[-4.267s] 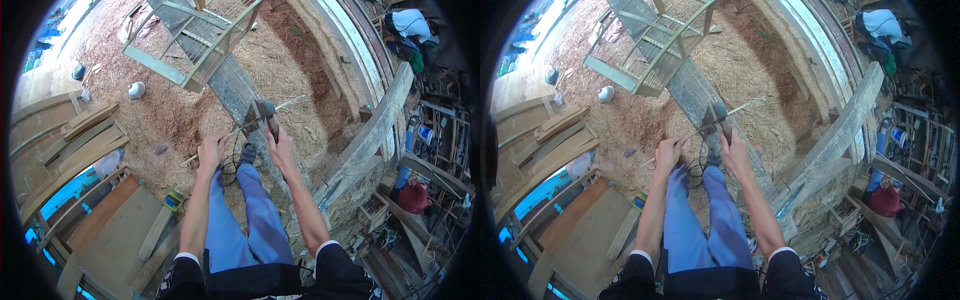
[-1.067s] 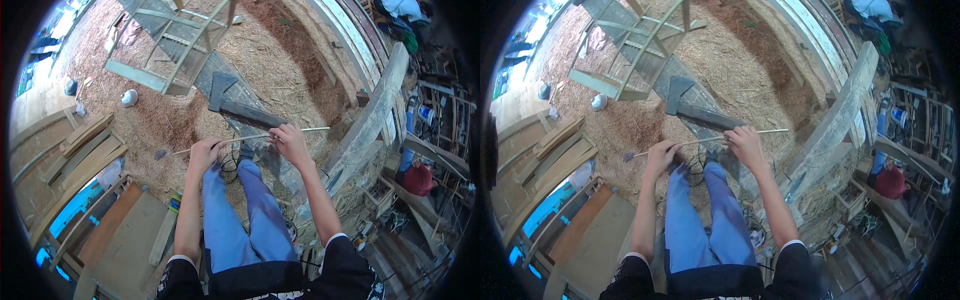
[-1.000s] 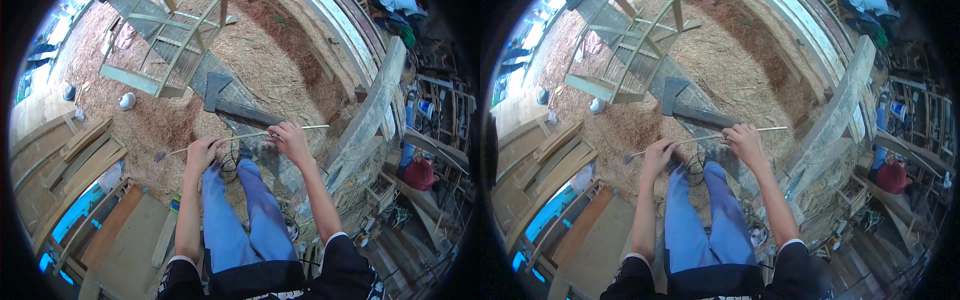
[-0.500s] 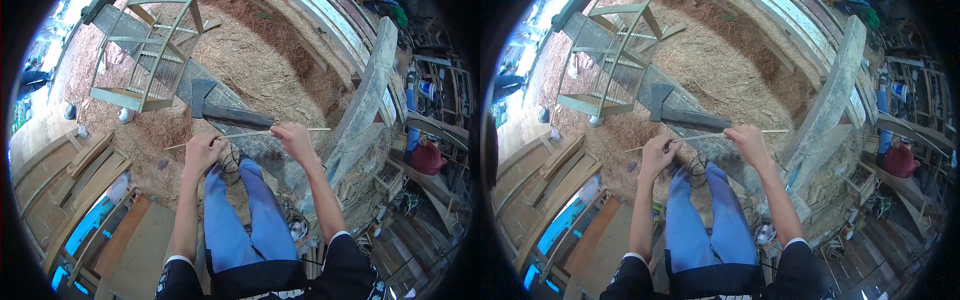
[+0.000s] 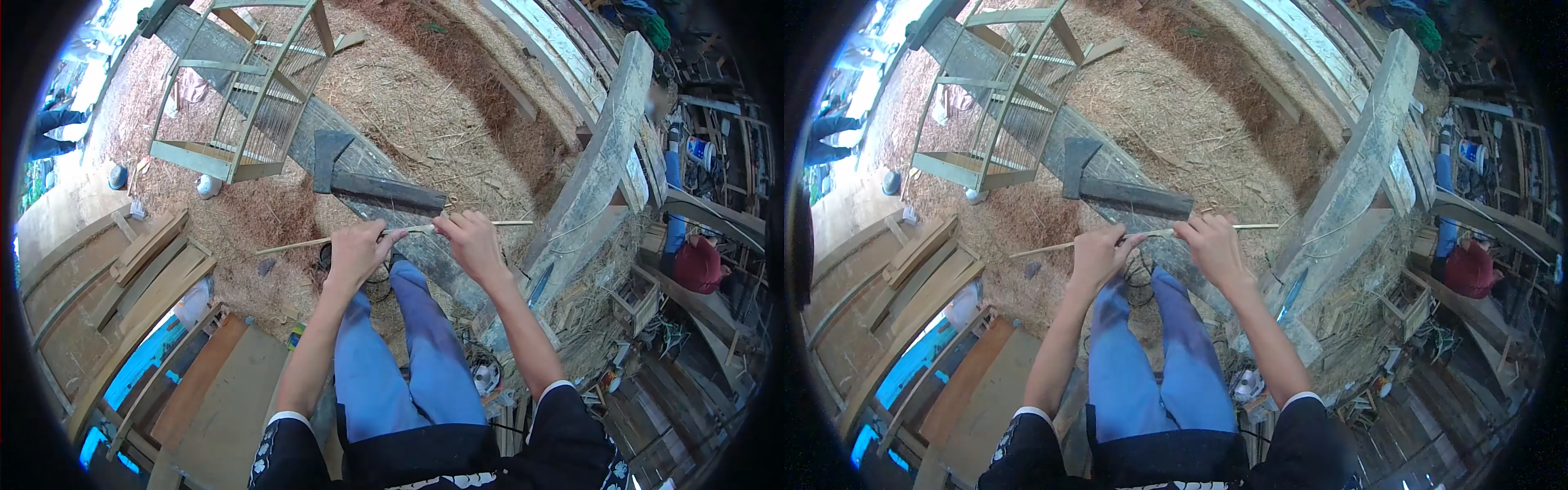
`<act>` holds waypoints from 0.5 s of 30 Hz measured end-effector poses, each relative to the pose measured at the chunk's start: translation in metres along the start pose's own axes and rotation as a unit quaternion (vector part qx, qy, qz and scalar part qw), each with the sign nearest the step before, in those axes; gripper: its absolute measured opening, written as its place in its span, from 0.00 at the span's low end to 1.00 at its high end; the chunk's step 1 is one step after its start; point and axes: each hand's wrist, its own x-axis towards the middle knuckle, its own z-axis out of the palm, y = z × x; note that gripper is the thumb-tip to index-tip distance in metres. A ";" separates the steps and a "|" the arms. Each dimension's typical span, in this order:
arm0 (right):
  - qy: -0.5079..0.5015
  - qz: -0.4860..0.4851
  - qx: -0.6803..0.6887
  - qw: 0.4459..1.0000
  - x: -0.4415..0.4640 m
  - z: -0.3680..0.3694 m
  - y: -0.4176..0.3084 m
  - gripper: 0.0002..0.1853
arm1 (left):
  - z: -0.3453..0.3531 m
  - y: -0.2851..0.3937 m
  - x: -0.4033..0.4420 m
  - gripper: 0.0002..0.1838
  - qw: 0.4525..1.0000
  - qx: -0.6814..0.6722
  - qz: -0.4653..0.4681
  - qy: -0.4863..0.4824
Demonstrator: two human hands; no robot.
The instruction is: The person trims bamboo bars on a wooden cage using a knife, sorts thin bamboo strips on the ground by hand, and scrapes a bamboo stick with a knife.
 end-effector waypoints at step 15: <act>0.025 -0.044 0.025 0.998 0.003 -0.008 0.002 0.12 | -0.019 -0.010 0.006 0.17 0.992 -0.049 0.115 0.016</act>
